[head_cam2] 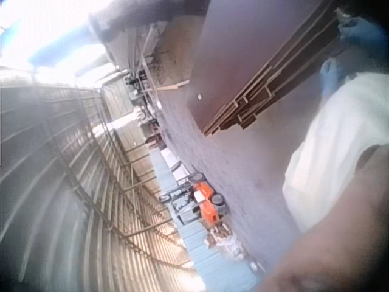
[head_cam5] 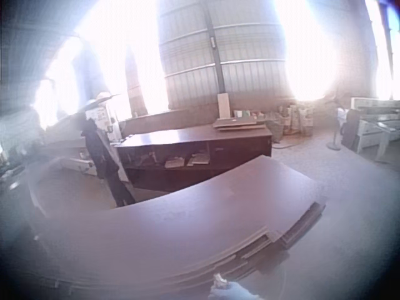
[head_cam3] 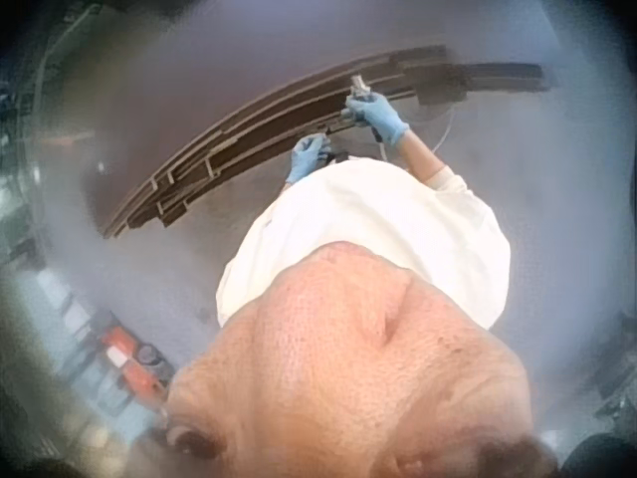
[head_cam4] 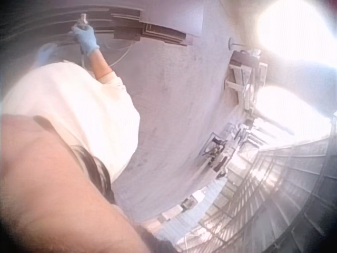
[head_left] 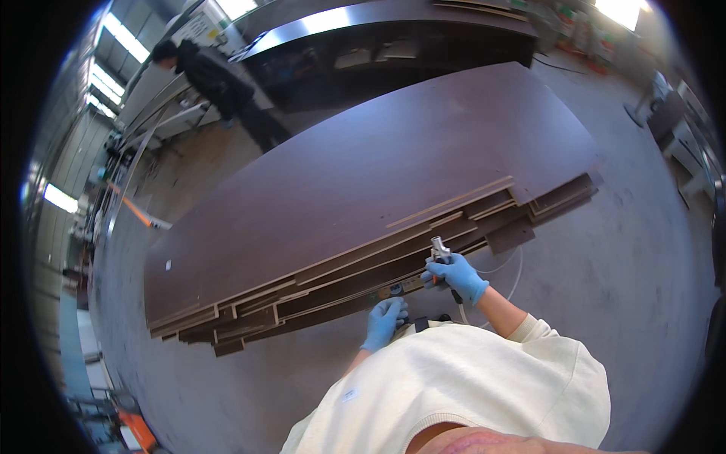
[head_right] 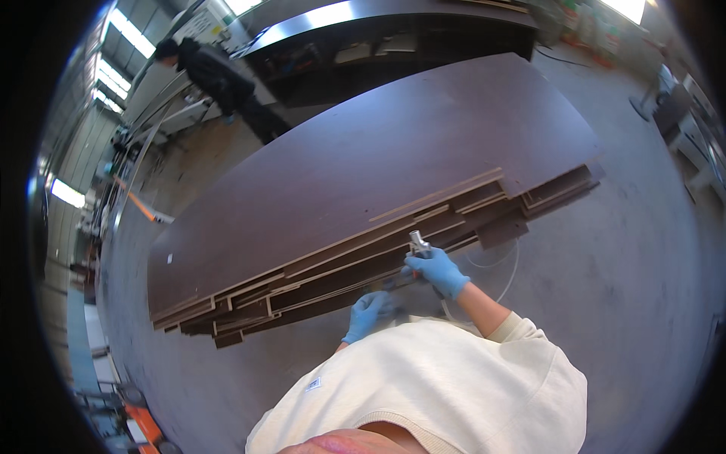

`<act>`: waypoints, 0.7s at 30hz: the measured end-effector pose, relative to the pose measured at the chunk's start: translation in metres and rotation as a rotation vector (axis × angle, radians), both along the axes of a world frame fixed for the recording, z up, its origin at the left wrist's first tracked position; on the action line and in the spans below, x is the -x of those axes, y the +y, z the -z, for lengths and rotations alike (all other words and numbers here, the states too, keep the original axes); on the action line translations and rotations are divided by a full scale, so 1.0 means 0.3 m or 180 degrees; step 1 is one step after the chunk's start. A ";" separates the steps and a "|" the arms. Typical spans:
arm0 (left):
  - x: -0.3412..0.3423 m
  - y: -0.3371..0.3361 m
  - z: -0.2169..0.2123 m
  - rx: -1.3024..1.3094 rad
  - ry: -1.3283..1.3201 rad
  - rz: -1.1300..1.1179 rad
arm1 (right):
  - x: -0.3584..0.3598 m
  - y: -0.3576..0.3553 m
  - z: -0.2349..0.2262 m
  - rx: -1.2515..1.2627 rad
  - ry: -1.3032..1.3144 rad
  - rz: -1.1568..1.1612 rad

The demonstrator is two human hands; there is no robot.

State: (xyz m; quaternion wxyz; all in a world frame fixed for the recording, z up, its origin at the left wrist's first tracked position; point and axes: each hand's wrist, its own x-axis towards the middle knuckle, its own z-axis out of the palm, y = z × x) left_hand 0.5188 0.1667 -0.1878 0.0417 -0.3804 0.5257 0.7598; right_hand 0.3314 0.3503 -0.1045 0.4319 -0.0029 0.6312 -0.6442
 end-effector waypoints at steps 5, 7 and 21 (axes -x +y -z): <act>0.009 0.013 0.000 -0.0007 -0.0046 0.0136 | -0.011 0.075 -0.024 -0.0277 -0.0013 -0.0044; 0.016 0.021 0.005 -0.0029 -0.0064 0.0214 | -0.023 0.104 -0.016 -0.0354 -0.0116 -0.0116; 0.040 0.070 0.020 0.0128 -0.0135 0.0547 | -0.125 0.220 0.125 -0.0641 -0.0362 -0.0152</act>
